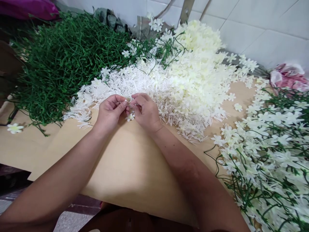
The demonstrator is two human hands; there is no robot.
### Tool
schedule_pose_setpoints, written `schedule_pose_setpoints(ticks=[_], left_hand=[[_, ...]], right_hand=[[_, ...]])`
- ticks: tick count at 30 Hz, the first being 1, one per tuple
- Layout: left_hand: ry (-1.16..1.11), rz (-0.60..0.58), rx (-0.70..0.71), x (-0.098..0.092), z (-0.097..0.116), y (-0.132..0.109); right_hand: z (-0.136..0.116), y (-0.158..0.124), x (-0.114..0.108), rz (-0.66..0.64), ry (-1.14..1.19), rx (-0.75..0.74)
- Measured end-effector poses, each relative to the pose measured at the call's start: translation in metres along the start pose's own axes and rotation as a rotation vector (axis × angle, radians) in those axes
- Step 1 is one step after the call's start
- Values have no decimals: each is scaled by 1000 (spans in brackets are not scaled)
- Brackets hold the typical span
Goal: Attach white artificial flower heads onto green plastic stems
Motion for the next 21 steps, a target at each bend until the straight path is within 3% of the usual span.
schedule_pose_setpoints(ticks=[7,11,21], left_hand=[[-61,-71,-23,2,3,-3],[-33,-31,-11,1,3,-1],[-41,-40,14,1,1,0]], right_hand=[[11,2,-2,-6,195,195],[12,4,-3,-39,340,292],[7,6,-3,-96,506,335]])
Point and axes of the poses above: each hand's wrist, its own y-axis towards the middle knuckle, its own x-axis out of the palm, z = x × y, the point moved 6 cm from there along y, towards the middle knuckle, and after that the axes turned 1 degree about z, right-handed, at the moved point
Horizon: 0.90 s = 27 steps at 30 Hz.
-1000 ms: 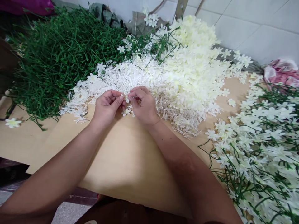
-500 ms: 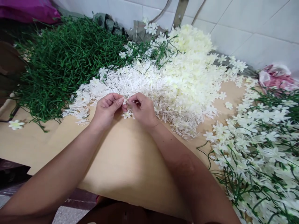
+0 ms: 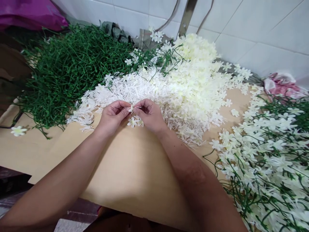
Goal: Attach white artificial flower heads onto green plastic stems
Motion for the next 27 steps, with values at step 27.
schedule_pose_setpoints(ticks=[27], left_hand=[[1113,104,110,-2,64,28]], right_hand=[[-10,8,-15,41,125,-40]])
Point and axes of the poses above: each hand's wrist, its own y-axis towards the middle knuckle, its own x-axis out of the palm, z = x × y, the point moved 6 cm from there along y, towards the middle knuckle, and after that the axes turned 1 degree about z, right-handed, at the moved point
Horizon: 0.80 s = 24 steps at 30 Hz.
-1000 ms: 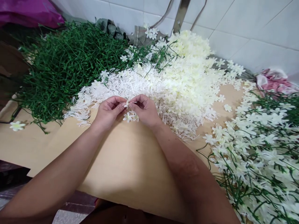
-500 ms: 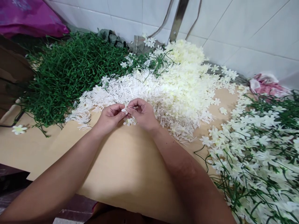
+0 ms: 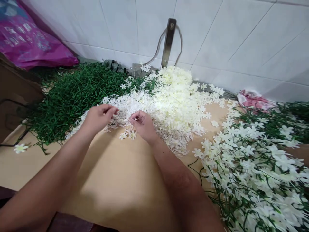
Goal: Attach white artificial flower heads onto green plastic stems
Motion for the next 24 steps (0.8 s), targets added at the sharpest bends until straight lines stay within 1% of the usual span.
schedule_pose_setpoints(ticks=[2,4,5,6,7,9,11,13,14,15,16,18,19,20,21,22,24], left_hand=[[177,32,-12,1,19,30],[220,-26,-115,16,29,59],[219,-47,-169,25,32,71],[222,-67,-195,35,35,80],[200,-82,-195,44,37,88],[57,-41,-183,52,40,99],[-50,-6,-156,50,42,103],[-175,33,-124,37,47,104],[-337,87,-106,26,50,103],[-499,112,-78,15,54,102],[-613,132,-46,4,58,99],[-755,175,-16,-15,63,89],[-787,174,-17,-21,64,82],[-802,170,-20,-25,63,73],[-802,151,-21,-27,60,63],[-801,132,-11,-27,57,51],[-799,30,-33,-19,45,24]], right_hand=[[-3,1,-4,13,28,-5],[-3,3,-8,31,41,-9],[-2,3,-10,39,43,-9],[-1,4,-12,49,43,-12],[0,5,-15,60,41,-14],[1,7,-19,84,42,-22],[2,7,-20,83,72,-10],[3,3,-10,14,141,37],[5,-1,0,-60,179,78],[7,-6,13,-161,209,129],[10,-13,28,-278,223,182],[17,-28,55,-499,195,277],[21,-33,63,-566,163,309],[25,-36,66,-590,130,325],[27,-35,64,-567,105,328],[29,-31,57,-509,94,318],[28,-20,34,-320,121,279]])
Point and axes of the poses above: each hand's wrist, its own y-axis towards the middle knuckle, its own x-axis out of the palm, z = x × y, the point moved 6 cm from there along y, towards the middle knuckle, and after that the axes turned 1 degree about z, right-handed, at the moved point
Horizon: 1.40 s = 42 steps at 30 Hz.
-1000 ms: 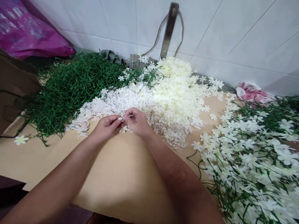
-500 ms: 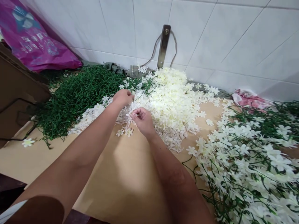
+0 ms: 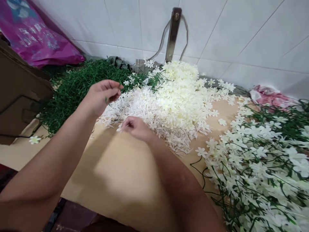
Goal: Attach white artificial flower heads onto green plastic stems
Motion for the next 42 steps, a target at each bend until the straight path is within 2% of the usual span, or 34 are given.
schedule_pose_setpoints(ticks=[2,4,7,10,19,32,42], left_hand=[[27,-89,-151,-2,-26,-29],[48,-121,-298,-4,-52,-55],[97,-168,-358,-5,-77,-77],[61,-167,-321,-6,-88,-80],[-25,-223,-290,-5,-95,-77],[-40,-182,-309,-5,-93,-74],[26,-188,-260,-6,-98,-72]], right_hand=[[-6,-1,-25,159,94,-55],[-9,-1,-37,213,152,-69],[-7,-1,-34,157,153,-43],[-3,-1,-25,104,126,10],[-3,0,-27,138,55,21],[-5,0,-25,174,-59,-56],[-17,-5,-20,216,-252,-146]])
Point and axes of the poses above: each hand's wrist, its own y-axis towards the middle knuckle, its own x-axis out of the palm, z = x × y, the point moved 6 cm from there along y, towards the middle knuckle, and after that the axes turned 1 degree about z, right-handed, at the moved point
